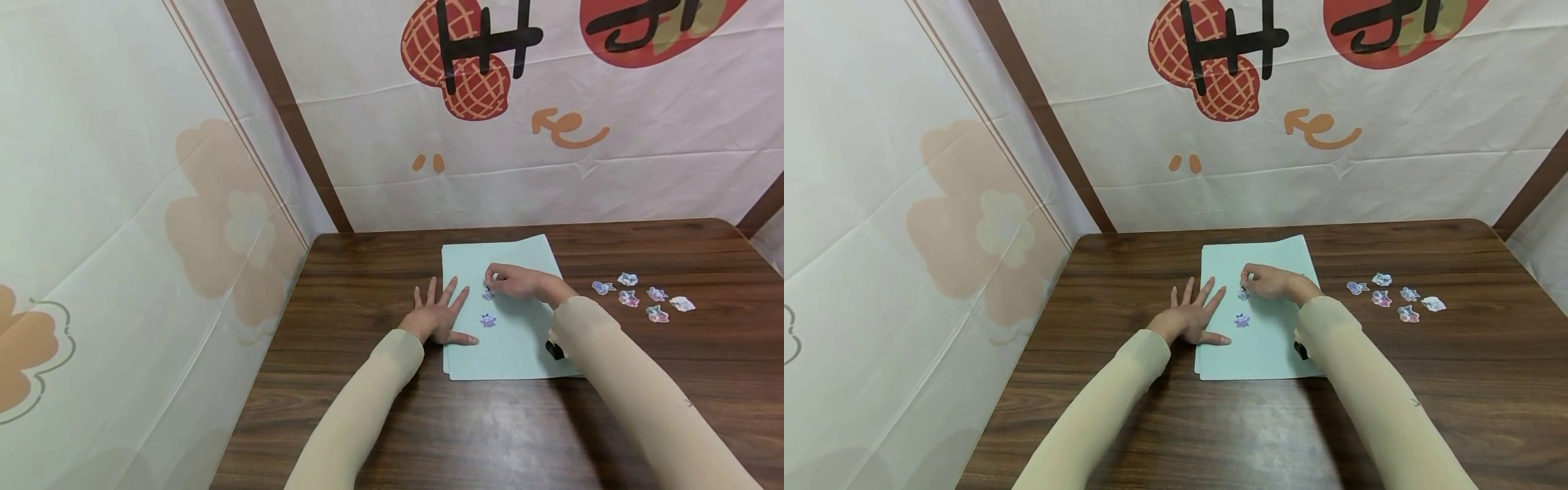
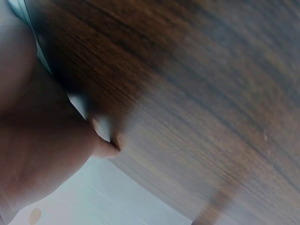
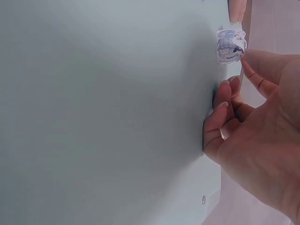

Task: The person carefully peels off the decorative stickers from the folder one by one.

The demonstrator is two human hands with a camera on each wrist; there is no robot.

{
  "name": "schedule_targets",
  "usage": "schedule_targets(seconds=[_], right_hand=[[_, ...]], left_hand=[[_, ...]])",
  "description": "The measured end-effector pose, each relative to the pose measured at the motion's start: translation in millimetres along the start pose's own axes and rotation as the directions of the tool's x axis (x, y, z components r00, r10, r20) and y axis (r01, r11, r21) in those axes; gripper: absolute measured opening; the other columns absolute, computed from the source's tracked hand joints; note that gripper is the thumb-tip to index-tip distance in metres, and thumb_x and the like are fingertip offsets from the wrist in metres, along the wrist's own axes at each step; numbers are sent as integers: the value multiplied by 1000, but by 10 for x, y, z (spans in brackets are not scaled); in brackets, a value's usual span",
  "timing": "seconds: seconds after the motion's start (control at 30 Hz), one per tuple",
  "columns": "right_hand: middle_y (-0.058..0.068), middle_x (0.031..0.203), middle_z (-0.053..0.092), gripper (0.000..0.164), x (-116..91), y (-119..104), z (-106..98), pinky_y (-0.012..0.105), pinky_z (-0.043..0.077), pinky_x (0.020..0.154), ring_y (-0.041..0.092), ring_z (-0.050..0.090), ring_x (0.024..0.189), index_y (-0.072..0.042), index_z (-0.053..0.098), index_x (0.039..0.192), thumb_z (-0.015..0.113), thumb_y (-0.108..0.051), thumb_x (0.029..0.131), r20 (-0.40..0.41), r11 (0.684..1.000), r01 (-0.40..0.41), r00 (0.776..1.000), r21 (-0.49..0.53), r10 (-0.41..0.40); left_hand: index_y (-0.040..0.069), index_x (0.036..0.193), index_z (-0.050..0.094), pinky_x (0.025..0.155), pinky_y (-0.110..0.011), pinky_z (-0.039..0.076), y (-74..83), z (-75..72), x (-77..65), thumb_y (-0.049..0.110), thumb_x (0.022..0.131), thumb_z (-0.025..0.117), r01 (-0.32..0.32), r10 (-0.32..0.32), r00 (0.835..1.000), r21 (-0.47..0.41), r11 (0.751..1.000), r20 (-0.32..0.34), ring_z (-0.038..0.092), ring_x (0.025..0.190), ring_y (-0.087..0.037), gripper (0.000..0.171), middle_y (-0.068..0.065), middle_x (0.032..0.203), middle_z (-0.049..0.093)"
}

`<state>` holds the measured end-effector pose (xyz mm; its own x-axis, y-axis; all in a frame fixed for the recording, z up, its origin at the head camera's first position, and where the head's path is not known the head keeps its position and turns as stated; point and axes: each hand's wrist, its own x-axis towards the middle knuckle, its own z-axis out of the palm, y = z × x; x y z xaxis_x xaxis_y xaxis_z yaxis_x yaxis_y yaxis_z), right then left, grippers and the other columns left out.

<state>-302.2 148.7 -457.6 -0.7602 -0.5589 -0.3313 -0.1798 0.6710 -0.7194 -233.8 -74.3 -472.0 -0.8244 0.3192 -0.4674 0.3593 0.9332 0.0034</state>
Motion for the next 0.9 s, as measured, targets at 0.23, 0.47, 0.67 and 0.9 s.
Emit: schedule_targets(seconds=[0.23,0.47,0.67,0.9], right_hand=[[7,91,43,13,-1,7,6,36,33,73,22,43,83,-10,53,115,45,-18,110,-10,1000,-3,1000,20,4],[7,96,45,13,1,-2,10,37,34,76,23,44,87,-9,52,116,43,-17,111,-21,1000,-10,1000,29,11],[8,94,45,12,-9,1,-3,38,33,75,24,44,87,-9,52,115,44,-17,110,-24,1000,-3,1000,15,3],[5,87,46,12,-81,-13,-16,35,35,69,20,43,76,-7,54,114,45,-14,109,-14,999,42,999,-9,-42]], left_hand=[[37,161,-18,119,-68,-8,-23,42,102,87,85,45,15,-14,999,-18,1000,42,-29,150,-40,110,4,167,-31],[39,161,-18,119,-68,-7,-27,69,131,89,83,45,21,-20,999,-18,1000,36,-29,151,-41,112,5,167,-30],[39,162,-16,119,-68,-5,-14,34,101,88,84,45,20,-19,1000,-25,1000,24,-26,152,-41,111,5,168,-28],[39,160,-21,119,-67,-9,-21,50,146,88,84,46,29,-28,998,-14,999,53,-31,150,-39,112,5,166,-34]])
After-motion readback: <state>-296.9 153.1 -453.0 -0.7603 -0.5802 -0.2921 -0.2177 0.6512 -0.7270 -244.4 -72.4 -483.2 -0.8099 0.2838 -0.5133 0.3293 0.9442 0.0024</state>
